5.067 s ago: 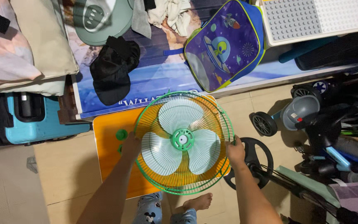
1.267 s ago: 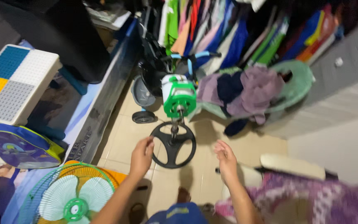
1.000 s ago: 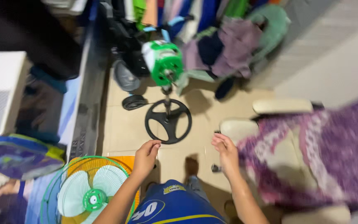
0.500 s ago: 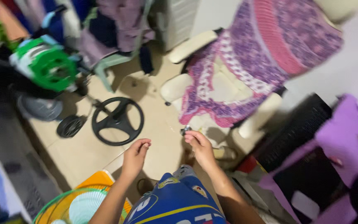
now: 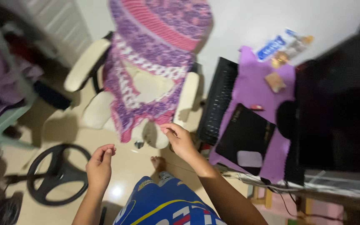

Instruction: The person disassembles a green table fan by removing the front grille, fan blades, and rear grille. They then use a screwdriver to loosen a screw on the motor housing.

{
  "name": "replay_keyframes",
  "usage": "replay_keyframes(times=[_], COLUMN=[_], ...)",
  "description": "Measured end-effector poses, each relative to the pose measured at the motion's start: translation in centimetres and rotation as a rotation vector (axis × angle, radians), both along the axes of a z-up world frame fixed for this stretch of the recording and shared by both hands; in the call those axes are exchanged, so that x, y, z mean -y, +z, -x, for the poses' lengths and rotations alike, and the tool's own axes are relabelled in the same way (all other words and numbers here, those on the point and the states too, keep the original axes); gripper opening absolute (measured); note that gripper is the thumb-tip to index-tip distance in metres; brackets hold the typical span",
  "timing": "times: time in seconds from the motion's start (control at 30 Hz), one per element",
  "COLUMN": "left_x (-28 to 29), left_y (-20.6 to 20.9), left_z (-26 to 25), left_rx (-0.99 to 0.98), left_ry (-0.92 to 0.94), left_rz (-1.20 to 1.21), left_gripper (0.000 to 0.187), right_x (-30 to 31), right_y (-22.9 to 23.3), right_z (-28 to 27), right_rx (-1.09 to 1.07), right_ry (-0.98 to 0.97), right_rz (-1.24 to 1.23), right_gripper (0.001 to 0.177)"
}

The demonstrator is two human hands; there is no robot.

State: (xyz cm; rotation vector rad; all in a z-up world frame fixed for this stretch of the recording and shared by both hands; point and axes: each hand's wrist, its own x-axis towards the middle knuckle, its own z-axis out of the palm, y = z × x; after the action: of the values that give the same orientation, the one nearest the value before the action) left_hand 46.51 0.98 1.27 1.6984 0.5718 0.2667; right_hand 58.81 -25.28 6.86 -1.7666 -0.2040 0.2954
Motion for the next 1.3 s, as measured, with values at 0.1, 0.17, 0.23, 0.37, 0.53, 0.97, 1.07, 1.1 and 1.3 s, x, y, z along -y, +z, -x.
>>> replay_keyframes(times=[0.1,0.17,0.23,0.37,0.53,0.97,1.07,1.1,1.3], left_x=[2.1,3.8,5.3,6.7,6.2,10.9,11.8,12.1,17.3], left_y=[0.5,0.9,1.2,1.4,1.4,2.0,1.2,1.0,0.9], left_z=[-4.1,-6.3,-7.9,-9.2,-8.8,-11.9,-12.3,-12.7,-14.3], left_rx=[0.041,0.061,0.068,0.047,0.04,-0.112,-0.068,-0.044,-0.031], left_ry=[-0.074,-0.107,-0.134,-0.156,-0.168,-0.472,-0.545,-0.581,-0.748], left_rz=[0.02,0.022,0.053,0.084,0.092,0.037,-0.022,-0.019,0.086], left_gripper=[0.02,0.019,0.02,0.02,0.02,0.023,0.021,0.021,0.021], right_x=[3.2,4.8,5.8,6.8,11.1,39.7,40.1,39.5,26.7], right_y=[1.1,1.9,2.4,1.7,-3.2,-17.3,-17.7,-17.2,-10.6], right_z=[-0.9,-1.3,-1.9,-2.5,-4.7,-8.0,-7.8,-8.0,-6.8], right_rx=[0.052,0.069,0.067,0.028,0.266,-0.075,-0.084,-0.082,-0.191], right_ry=[-0.099,-0.122,-0.139,-0.158,-0.281,-0.92,-0.995,-1.021,-0.927], right_rz=[0.029,0.02,0.013,0.031,0.032,1.072,0.852,0.75,-0.317], right_gripper=[0.021,0.021,0.021,0.022,0.021,0.049,0.055,0.051,0.048])
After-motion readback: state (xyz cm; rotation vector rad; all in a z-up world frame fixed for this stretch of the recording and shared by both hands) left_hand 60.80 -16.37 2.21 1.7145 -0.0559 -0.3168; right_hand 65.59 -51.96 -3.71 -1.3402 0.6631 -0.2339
